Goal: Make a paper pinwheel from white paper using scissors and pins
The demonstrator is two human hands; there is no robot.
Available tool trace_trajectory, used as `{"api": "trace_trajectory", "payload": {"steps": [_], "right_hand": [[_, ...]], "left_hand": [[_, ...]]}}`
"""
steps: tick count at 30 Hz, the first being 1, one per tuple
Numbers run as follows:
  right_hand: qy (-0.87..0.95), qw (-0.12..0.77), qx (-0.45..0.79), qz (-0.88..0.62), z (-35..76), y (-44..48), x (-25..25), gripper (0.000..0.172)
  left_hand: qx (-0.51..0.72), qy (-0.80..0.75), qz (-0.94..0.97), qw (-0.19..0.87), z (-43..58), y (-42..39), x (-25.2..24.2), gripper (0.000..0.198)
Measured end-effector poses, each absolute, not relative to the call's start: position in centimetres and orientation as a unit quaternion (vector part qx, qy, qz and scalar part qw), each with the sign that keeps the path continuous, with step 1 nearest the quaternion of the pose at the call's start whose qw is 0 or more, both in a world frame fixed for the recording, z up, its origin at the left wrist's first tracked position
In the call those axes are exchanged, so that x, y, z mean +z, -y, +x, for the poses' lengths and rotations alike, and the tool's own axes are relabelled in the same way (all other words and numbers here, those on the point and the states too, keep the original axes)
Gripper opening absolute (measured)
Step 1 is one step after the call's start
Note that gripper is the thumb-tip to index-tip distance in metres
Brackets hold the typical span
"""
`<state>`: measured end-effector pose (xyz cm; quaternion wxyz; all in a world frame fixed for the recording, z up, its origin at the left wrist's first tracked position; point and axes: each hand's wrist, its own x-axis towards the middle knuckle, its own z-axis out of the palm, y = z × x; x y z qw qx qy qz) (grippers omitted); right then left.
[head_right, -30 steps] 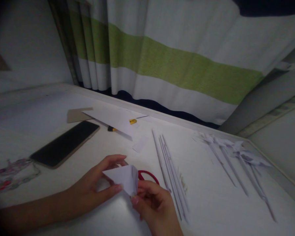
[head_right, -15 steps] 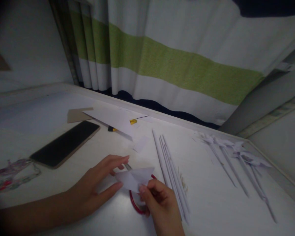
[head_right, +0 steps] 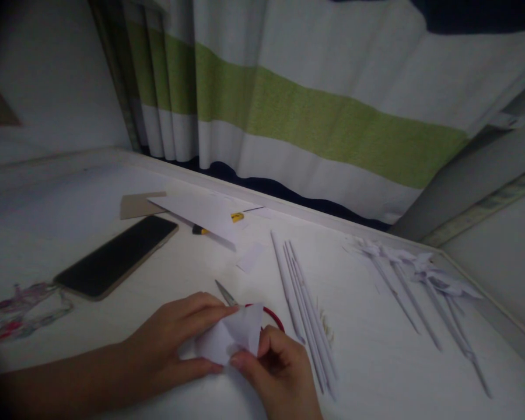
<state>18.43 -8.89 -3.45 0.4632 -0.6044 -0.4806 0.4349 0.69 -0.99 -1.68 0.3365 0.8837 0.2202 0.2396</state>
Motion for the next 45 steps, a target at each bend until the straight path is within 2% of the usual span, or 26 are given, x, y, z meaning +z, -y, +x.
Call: {"api": "trace_trajectory", "payload": {"steps": [6, 10, 13, 16, 19, 23, 28, 32, 39, 43, 45], "right_hand": [[0.505, 0.438, 0.434, -0.605, 18.4, 9.0, -3.2, 0.033], [0.527, 0.448, 0.429, -0.582, 18.8, 9.3, -3.4, 0.034], [0.533, 0.449, 0.368, -0.616, 18.8, 9.7, -3.5, 0.032], [0.539, 0.45, 0.327, -0.633, 18.4, 9.9, -3.3, 0.033], [0.539, 0.435, 0.354, -0.628, 18.2, 9.5, -2.9, 0.035], [0.536, 0.426, 0.407, -0.605, 18.1, 8.8, -2.6, 0.033], [0.5, 0.458, 0.436, -0.591, 18.0, 8.7, -2.6, 0.025], [0.482, 0.456, 0.474, -0.579, 18.2, 8.8, -2.6, 0.026], [0.46, 0.465, 0.472, -0.591, 18.5, 8.4, -2.4, 0.032], [0.435, 0.483, 0.499, -0.573, 18.2, 8.4, -2.3, 0.019], [0.4, 0.5, 0.524, -0.562, 17.9, 8.5, -2.3, 0.021]], "left_hand": [[0.25, -0.195, 0.876, 0.364, 0.5, 0.8, -1.1, 0.052], [0.259, -0.195, 0.846, 0.424, 0.6, 0.8, -0.9, 0.035], [0.273, -0.208, 0.803, 0.487, 0.8, 0.6, -0.8, 0.027], [0.273, -0.272, 0.714, 0.585, 1.0, 0.4, -1.0, 0.03], [0.253, -0.308, 0.597, 0.696, 1.2, 0.3, -1.3, 0.037], [0.264, -0.306, 0.508, 0.761, 1.4, 0.1, -1.6, 0.038], [0.271, -0.284, 0.527, 0.754, 1.3, -0.1, -1.4, 0.028], [0.263, -0.258, 0.554, 0.747, 1.2, 0.3, -1.5, 0.023], [0.269, -0.332, 0.621, 0.658, 1.3, 0.5, -0.9, 0.021], [0.245, -0.33, 0.665, 0.623, 1.2, 0.7, -0.7, 0.023], [0.23, -0.327, 0.7, 0.592, 1.1, 1.0, -0.8, 0.024]]}}
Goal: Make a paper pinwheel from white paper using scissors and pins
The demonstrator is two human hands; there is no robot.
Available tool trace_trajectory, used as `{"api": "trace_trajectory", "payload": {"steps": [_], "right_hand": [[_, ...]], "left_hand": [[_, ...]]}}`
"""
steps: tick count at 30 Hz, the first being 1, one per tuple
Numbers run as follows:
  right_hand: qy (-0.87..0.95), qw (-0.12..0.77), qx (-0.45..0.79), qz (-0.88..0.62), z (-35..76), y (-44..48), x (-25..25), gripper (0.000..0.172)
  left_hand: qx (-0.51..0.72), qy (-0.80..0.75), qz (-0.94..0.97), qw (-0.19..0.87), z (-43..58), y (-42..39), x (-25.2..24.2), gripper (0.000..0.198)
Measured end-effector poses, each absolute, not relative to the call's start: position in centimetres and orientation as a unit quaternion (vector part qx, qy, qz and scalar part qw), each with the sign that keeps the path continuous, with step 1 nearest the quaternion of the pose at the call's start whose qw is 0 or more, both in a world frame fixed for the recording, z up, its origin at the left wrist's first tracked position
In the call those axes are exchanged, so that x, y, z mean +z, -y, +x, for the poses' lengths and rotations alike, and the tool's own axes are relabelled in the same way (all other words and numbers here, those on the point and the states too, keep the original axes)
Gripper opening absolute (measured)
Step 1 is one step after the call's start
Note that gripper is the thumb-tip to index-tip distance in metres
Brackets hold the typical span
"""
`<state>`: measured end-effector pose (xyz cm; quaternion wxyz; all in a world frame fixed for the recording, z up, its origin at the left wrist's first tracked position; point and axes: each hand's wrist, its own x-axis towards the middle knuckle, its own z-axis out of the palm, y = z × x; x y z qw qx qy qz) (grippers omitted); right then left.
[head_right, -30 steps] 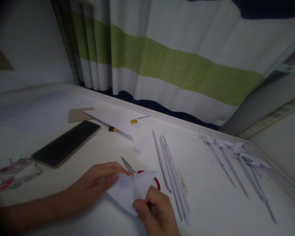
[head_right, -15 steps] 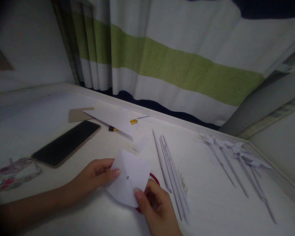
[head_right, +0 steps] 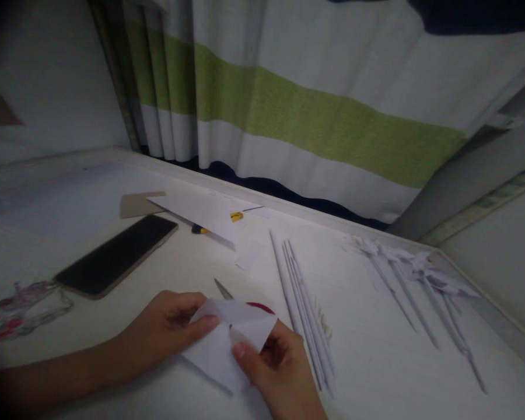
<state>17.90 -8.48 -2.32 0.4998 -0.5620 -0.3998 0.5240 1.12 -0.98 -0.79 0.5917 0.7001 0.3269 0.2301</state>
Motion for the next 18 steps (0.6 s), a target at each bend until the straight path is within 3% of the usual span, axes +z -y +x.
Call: {"api": "trace_trajectory", "payload": {"steps": [5, 9, 14, 18], "right_hand": [[0.324, 0.515, 0.554, -0.568, 17.7, 8.6, -2.0, 0.022], [0.32, 0.561, 0.559, -0.519, 18.3, 8.4, -1.4, 0.036], [0.369, 0.537, 0.539, -0.533, 18.4, 8.3, -1.5, 0.021], [0.377, 0.514, 0.521, -0.568, 18.2, 8.2, -1.6, 0.021]], "left_hand": [[0.207, -0.327, 0.74, 0.551, 1.3, 1.6, -0.3, 0.022], [0.198, -0.345, 0.718, 0.571, 1.3, 1.4, 0.3, 0.022], [0.215, -0.35, 0.677, 0.611, 1.5, 1.0, -0.1, 0.022], [0.234, -0.319, 0.636, 0.663, 1.4, 1.2, -0.7, 0.021]]}}
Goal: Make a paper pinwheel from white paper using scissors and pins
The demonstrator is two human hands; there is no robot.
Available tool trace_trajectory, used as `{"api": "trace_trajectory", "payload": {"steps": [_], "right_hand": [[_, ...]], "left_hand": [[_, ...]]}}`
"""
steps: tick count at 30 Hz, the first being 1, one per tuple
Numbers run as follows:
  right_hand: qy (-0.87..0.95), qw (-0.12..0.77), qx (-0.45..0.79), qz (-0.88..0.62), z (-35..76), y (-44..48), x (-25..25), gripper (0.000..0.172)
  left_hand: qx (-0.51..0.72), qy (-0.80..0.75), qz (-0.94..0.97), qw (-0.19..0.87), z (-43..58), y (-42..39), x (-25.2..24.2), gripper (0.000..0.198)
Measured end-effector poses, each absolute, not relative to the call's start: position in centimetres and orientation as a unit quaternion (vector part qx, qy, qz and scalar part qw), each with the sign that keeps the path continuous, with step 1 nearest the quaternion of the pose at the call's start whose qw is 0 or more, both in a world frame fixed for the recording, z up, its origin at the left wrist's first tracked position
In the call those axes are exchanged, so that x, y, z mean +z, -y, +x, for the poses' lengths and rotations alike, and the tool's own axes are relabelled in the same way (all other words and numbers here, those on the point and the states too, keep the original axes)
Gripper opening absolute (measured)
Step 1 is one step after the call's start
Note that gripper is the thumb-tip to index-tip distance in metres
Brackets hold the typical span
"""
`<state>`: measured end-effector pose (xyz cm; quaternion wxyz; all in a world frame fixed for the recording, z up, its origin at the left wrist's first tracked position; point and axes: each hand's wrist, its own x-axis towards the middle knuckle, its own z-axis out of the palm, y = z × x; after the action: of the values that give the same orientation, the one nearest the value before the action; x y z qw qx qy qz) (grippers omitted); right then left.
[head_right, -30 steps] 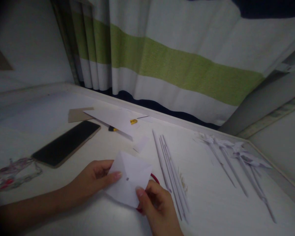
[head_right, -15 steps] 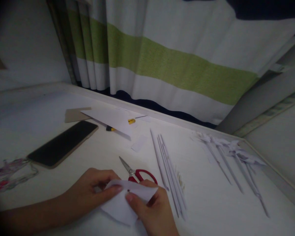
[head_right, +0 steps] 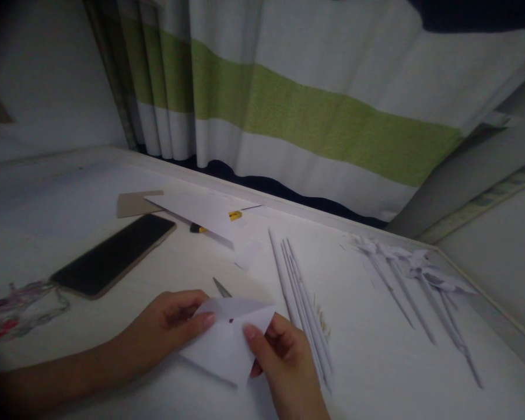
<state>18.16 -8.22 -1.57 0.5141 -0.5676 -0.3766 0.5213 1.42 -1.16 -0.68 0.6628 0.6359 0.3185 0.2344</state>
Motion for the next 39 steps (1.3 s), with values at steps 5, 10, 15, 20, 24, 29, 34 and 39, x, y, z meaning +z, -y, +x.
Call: {"api": "trace_trajectory", "payload": {"steps": [5, 10, 15, 20, 24, 29, 34, 39], "right_hand": [[0.336, 0.571, 0.476, -0.579, 17.6, 8.2, -1.2, 0.025], [0.33, 0.557, 0.465, -0.604, 17.6, 8.4, -1.9, 0.022], [0.354, 0.545, 0.452, -0.611, 17.7, 8.6, -2.4, 0.023], [0.43, 0.503, 0.469, -0.585, 17.3, 8.6, -1.6, 0.025], [0.502, 0.457, 0.427, -0.598, 18.2, 8.2, -0.8, 0.029], [0.67, 0.249, 0.216, -0.666, 19.4, 7.9, -1.1, 0.021], [0.712, 0.145, 0.117, -0.677, 19.6, 7.9, -2.3, 0.032], [0.709, 0.1, 0.115, -0.688, 19.7, 7.8, -2.2, 0.019]], "left_hand": [[0.204, -0.262, 0.6, 0.728, 1.5, 1.7, -1.3, 0.024], [0.205, -0.244, 0.559, 0.765, 2.0, 1.7, -1.8, 0.02], [0.166, -0.226, 0.571, 0.772, 2.1, 2.1, -2.2, 0.029], [0.107, -0.286, 0.604, 0.736, 2.1, 3.0, -2.2, 0.032], [0.111, -0.331, 0.61, 0.711, 1.8, 2.6, -1.9, 0.045], [0.169, -0.351, 0.591, 0.706, 1.5, 1.7, -1.3, 0.044], [0.191, -0.341, 0.564, 0.728, 1.4, 1.5, -0.9, 0.043], [0.209, -0.348, 0.547, 0.732, 1.2, 1.3, -0.4, 0.046]]}}
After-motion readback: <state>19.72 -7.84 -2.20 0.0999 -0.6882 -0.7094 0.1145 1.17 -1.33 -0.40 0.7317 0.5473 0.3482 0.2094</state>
